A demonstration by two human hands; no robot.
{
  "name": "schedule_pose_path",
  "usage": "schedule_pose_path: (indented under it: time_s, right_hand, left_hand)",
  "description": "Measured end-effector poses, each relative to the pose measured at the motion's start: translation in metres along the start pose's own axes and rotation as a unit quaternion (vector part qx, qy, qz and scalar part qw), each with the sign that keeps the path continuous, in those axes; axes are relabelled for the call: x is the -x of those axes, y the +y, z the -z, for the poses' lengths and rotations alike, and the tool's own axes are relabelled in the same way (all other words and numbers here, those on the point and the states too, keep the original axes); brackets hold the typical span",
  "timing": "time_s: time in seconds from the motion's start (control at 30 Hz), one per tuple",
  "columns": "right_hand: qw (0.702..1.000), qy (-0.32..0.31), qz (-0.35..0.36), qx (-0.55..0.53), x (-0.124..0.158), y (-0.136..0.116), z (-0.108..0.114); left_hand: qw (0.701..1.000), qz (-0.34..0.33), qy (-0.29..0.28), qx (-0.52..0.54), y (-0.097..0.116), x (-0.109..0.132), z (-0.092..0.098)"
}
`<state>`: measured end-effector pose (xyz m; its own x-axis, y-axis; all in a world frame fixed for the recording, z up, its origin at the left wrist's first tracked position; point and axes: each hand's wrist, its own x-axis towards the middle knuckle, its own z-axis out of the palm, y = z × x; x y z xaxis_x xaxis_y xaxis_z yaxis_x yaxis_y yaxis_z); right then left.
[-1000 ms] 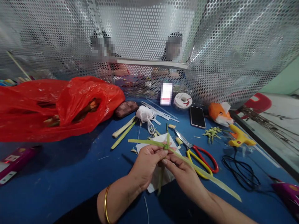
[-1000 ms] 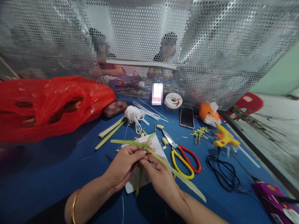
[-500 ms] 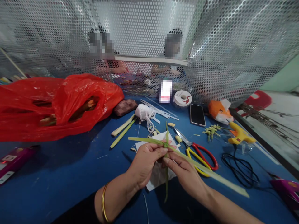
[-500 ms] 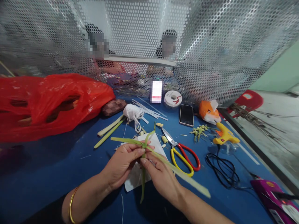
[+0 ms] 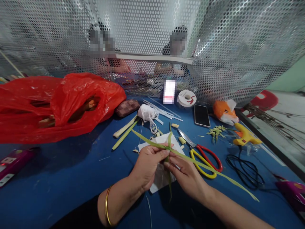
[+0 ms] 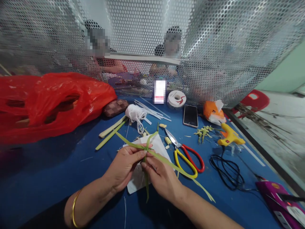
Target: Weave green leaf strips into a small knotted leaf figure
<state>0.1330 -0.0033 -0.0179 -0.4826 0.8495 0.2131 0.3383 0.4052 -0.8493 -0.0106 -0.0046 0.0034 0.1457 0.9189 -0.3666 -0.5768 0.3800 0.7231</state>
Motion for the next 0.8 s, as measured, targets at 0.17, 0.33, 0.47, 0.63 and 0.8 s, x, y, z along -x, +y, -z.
schedule_pose_path:
  time_s: [0.17,0.33,0.47,0.63,0.8]
  right_hand:
    - [0.999,-0.016,0.013,0.042,-0.001,0.000,0.000]
    - [0.999,-0.004,0.026,0.029,-0.002,-0.001,-0.004]
    - [1.000,0.004,-0.001,-0.013,-0.003,0.002,0.002]
    - [0.986,0.102,-0.095,-0.096,-0.011,0.009,0.021]
    - [0.925,0.124,-0.199,-0.300,-0.016,0.010,0.022]
  left_hand:
    - [1.000,0.003,0.007,0.012,-0.003,-0.001,0.001]
    - [1.000,0.000,0.008,0.008,-0.001,-0.003,0.004]
    - [0.999,-0.009,-0.031,0.002,0.009,-0.003,0.006]
    - [1.000,0.000,0.014,-0.018,0.016,-0.001,0.007]
    - [0.990,0.081,-0.022,-0.112,0.003,0.003,0.005]
